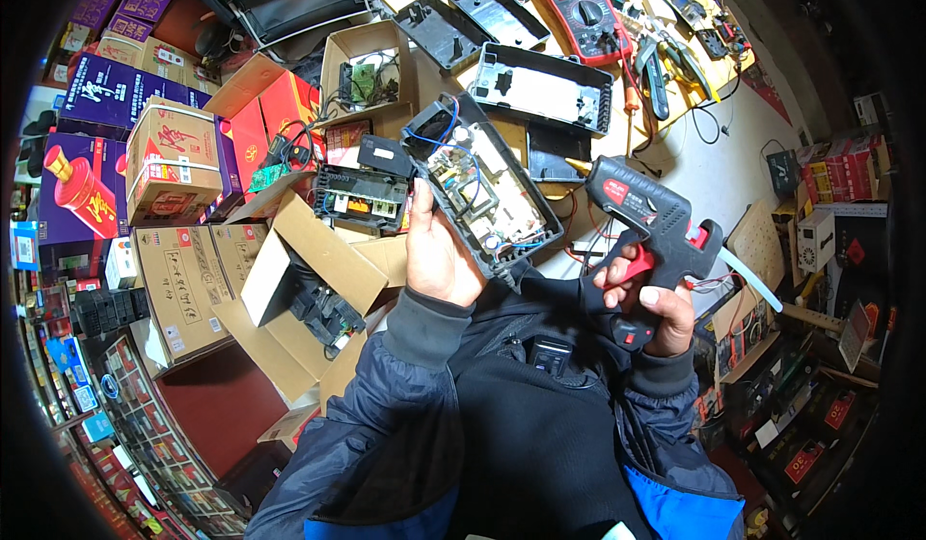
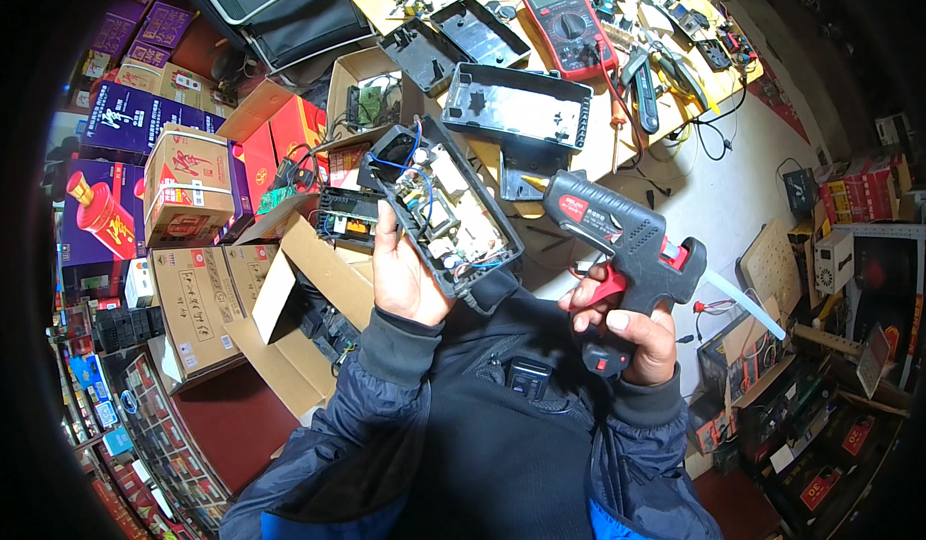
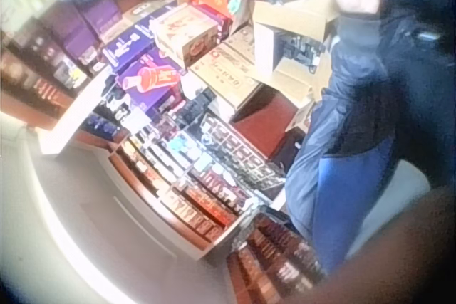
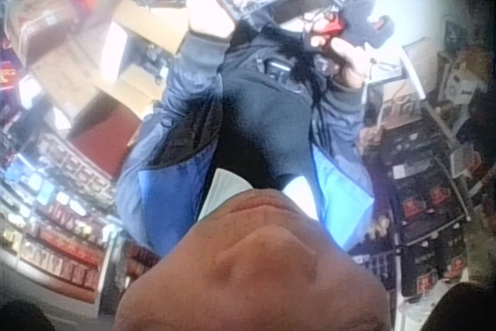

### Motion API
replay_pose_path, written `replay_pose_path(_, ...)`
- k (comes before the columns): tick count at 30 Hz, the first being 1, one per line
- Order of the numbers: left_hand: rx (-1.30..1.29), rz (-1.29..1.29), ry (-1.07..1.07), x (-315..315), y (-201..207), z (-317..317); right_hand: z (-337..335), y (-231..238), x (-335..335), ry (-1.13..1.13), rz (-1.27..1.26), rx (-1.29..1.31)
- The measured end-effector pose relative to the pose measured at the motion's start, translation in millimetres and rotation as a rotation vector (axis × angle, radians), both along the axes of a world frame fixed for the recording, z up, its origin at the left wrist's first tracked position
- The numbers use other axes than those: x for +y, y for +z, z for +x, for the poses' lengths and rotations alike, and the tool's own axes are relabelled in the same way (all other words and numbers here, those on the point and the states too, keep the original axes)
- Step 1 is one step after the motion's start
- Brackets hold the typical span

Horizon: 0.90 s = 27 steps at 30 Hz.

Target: The person sits on the floor and uses a hot glue gun to apply glue to the internal components of an open electronic device. They repeatedly aim the glue gun at different parts of the circuit board and apply glue while holding the device with the other hand.

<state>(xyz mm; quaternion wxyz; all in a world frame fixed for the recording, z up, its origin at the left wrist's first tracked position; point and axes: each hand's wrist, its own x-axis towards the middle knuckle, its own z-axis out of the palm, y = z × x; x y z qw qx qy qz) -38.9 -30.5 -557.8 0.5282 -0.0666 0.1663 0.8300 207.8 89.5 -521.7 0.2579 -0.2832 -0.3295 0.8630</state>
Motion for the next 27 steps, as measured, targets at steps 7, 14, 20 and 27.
replay_pose_path(7,0.000,-0.041,0.025,-1.3,-3.3,1.0,0.2,-1.3,-0.5,-0.001,-0.012,0.004)
replay_pose_path(14,0.009,0.006,0.011,-0.2,-4.4,1.9,1.0,-1.5,-0.3,-0.003,0.009,-0.019)
replay_pose_path(20,0.018,0.004,0.013,0.1,-4.2,2.6,2.1,-2.6,0.0,0.004,0.010,-0.017)
replay_pose_path(27,0.008,-0.025,0.005,-1.2,-4.4,1.0,1.5,-0.8,-0.8,0.013,0.023,-0.027)
